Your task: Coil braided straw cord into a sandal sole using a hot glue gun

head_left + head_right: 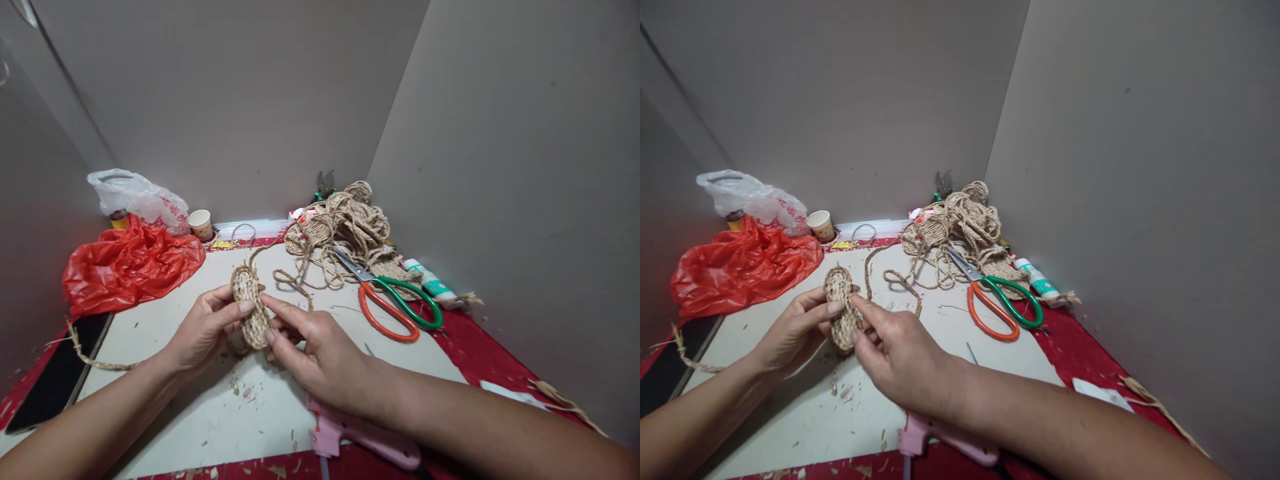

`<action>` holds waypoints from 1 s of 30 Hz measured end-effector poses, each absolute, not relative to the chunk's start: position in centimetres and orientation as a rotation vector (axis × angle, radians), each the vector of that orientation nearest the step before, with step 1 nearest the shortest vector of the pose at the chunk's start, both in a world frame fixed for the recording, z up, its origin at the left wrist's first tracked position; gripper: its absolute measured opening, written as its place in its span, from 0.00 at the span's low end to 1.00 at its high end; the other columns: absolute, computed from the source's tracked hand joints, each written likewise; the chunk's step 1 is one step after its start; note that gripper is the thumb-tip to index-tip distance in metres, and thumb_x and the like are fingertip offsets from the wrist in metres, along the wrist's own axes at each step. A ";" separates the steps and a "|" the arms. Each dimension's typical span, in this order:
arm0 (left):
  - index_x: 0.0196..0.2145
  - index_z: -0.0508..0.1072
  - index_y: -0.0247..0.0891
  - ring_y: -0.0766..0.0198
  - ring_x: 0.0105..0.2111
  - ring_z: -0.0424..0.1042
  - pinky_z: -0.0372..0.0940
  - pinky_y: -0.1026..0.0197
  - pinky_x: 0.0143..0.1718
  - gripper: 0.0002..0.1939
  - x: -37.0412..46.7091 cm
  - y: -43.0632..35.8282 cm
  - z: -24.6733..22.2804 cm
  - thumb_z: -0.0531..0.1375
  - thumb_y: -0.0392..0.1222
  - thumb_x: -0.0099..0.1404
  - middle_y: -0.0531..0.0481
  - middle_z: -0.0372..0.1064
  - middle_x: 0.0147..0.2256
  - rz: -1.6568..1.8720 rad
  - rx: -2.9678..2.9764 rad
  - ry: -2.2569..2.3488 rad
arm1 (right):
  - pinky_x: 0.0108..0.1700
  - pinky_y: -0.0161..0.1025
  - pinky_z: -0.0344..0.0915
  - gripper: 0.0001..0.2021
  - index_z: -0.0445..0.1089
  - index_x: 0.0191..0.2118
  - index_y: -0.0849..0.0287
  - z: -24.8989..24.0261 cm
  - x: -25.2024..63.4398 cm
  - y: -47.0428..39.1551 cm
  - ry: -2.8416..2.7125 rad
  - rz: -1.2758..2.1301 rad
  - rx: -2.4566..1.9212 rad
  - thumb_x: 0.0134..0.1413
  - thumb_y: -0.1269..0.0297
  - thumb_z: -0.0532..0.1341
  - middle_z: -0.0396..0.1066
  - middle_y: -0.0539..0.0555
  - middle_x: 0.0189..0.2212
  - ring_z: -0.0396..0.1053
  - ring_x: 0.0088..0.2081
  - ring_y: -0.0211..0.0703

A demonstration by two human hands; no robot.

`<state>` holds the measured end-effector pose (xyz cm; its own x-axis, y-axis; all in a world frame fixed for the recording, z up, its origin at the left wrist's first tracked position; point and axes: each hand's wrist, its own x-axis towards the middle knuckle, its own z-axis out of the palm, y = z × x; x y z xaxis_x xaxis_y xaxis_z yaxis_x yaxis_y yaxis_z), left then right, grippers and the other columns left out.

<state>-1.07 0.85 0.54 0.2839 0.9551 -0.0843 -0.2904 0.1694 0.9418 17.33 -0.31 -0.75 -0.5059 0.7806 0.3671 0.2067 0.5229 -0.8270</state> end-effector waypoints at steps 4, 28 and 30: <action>0.33 0.80 0.35 0.66 0.27 0.72 0.68 0.66 0.31 0.06 -0.8 0.8 0.7 0.67 0.36 0.55 0.50 0.76 0.28 1.093 0.994 0.856 | 0.29 0.32 0.67 0.25 0.61 0.61 0.71 -0.6 17.4 -0.3 -1.996 0.959 -0.772 0.58 0.69 0.53 0.72 0.52 0.26 0.68 0.24 0.35; 0.37 0.78 0.32 0.75 0.19 0.63 0.63 0.72 0.22 0.14 -1.2 1.8 1.0 0.69 0.36 0.51 0.54 0.72 0.25 1.393 0.867 0.949 | 0.33 0.41 0.69 0.22 0.65 0.59 0.66 -0.6 18.1 0.3 -2.353 0.434 -0.955 0.61 0.67 0.55 0.79 0.63 0.35 0.76 0.30 0.48; 0.35 0.78 0.32 0.76 0.17 0.62 0.63 0.73 0.22 0.12 -1.7 2.5 0.6 0.69 0.35 0.51 0.56 0.69 0.22 1.433 0.822 0.980 | 0.33 0.41 0.67 0.25 0.61 0.63 0.64 0.0 18.6 1.3 -2.425 0.367 -1.073 0.59 0.68 0.56 0.79 0.60 0.33 0.75 0.29 0.48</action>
